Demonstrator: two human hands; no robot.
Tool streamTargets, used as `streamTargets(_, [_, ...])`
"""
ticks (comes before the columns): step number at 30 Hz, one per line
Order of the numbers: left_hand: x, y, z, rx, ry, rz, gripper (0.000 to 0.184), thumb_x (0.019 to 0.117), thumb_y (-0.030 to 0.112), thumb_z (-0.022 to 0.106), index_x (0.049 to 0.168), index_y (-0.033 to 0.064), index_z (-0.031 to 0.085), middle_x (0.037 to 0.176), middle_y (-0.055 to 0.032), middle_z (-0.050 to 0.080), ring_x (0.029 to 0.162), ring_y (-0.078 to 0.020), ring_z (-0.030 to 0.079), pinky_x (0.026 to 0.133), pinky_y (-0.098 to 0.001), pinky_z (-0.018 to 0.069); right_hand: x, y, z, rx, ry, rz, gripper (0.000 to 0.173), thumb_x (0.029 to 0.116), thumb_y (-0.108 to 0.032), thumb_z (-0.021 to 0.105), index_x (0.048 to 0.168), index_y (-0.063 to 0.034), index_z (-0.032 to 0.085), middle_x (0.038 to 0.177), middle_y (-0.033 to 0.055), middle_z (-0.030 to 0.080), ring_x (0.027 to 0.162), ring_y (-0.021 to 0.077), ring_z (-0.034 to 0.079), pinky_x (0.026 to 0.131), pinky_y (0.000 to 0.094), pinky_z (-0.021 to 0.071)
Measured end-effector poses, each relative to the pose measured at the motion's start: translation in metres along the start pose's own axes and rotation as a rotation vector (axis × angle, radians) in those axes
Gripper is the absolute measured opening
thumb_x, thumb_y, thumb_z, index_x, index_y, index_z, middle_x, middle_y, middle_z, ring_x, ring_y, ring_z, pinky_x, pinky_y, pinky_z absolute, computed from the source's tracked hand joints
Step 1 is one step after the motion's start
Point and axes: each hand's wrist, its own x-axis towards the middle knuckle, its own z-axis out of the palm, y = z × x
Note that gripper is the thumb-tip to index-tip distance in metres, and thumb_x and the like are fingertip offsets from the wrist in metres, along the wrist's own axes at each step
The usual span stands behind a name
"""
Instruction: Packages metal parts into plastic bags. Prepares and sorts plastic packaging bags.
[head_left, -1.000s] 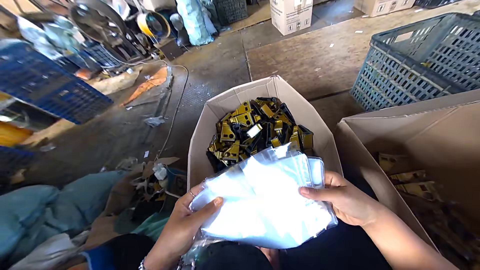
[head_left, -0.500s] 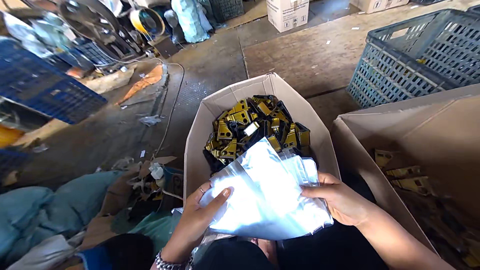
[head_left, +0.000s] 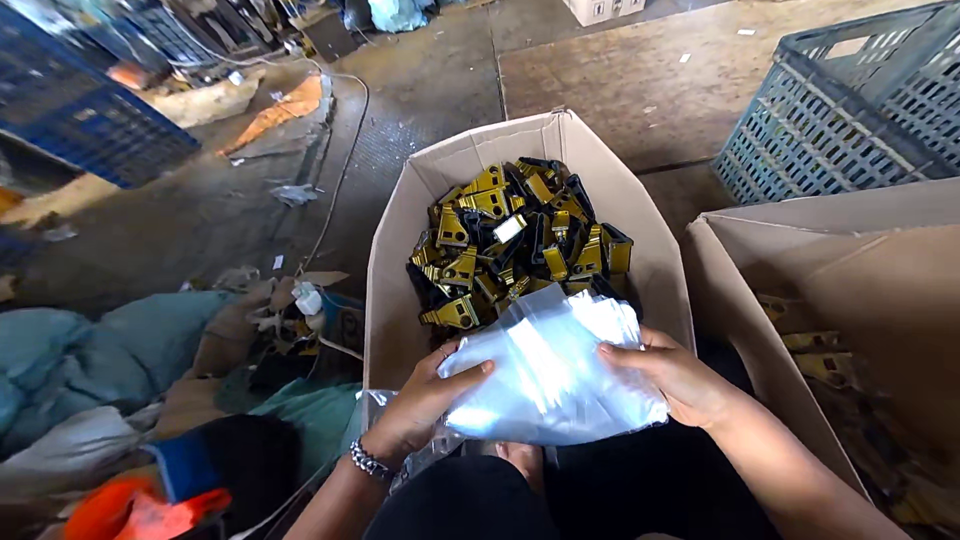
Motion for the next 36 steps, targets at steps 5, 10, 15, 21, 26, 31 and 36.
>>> streamTargets(5, [0.004,0.005,-0.004,0.061,0.001,0.082,0.048,0.0848,0.005,0.077,0.128,0.0013,0.056,0.105,-0.0048,0.071,0.092,-0.0103,0.072,0.082,-0.0279,0.062,0.007,0.001,-0.001,-0.075,0.029,-0.016,0.027,0.101,-0.004,0.055,0.128,-0.0022,0.054,0.1,0.0052,0.073,0.088,0.012,0.073,0.08,0.0296,0.063])
streamTargets(10, [0.004,0.014,-0.012,0.09,-0.109,0.107,0.055,0.0778,0.007,0.081,0.127,0.0016,0.057,0.107,-0.0045,0.071,0.095,-0.0101,0.071,0.085,-0.0272,0.0613,0.005,-0.003,-0.005,-0.06,0.028,-0.047,0.021,0.0994,-0.003,0.054,0.12,-0.0052,0.058,0.095,0.0014,0.075,0.084,0.0098,0.074,0.078,0.028,0.0632])
streamTargets(15, [0.005,0.024,-0.018,0.224,-0.295,0.125,0.048,0.0775,0.012,0.082,0.12,0.006,0.059,0.103,0.0023,0.07,0.094,-0.0033,0.068,0.085,-0.0221,0.0578,-0.002,-0.005,-0.01,-0.063,-0.129,-0.189,0.023,0.0943,0.001,0.056,0.105,-0.014,0.069,0.093,-0.0048,0.077,0.084,0.0046,0.073,0.079,0.0248,0.0624])
streamTargets(21, [0.006,0.036,-0.005,0.265,-0.361,0.04,0.039,0.0816,0.013,0.083,0.116,0.0077,0.065,0.098,0.0045,0.074,0.089,-0.0023,0.07,0.083,-0.0219,0.0591,0.004,-0.033,-0.004,-0.216,-0.136,-0.116,0.027,0.0948,0.001,0.053,0.12,-0.0079,0.058,0.097,-0.0045,0.074,0.087,0.0055,0.072,0.081,0.0254,0.0622])
streamTargets(26, [0.011,0.027,0.003,0.352,-0.381,0.025,0.037,0.0933,0.027,0.074,0.123,0.0069,0.065,0.104,0.0035,0.072,0.093,-0.0005,0.068,0.087,-0.0223,0.0568,0.0,-0.044,-0.002,-0.144,-0.195,0.005,0.024,0.0988,-0.001,0.047,0.116,-0.0107,0.06,0.093,-0.0032,0.075,0.084,0.0063,0.073,0.078,0.0257,0.0625])
streamTargets(31, [0.011,0.013,-0.001,0.331,-0.333,0.039,0.019,0.0933,0.019,0.073,0.108,0.0077,0.068,0.09,0.0072,0.072,0.081,0.0016,0.068,0.078,-0.0194,0.0574,-0.004,-0.013,-0.012,-0.081,-0.192,0.026,0.068,0.1031,-0.061,0.037,0.147,-0.0094,0.041,0.123,0.0001,0.069,0.112,0.0092,0.067,0.096,0.0311,0.0582])
streamTargets(36, [0.009,0.01,0.0,0.334,-0.349,0.054,0.029,0.0862,0.018,0.078,0.111,0.0076,0.068,0.093,0.0071,0.072,0.085,0.0008,0.068,0.08,-0.0199,0.0574,0.0,0.006,-0.004,-0.34,-0.001,-0.1,0.061,0.0873,-0.017,0.078,0.138,0.0017,0.05,0.117,0.008,0.069,0.103,0.0106,0.07,0.091,0.0286,0.06])
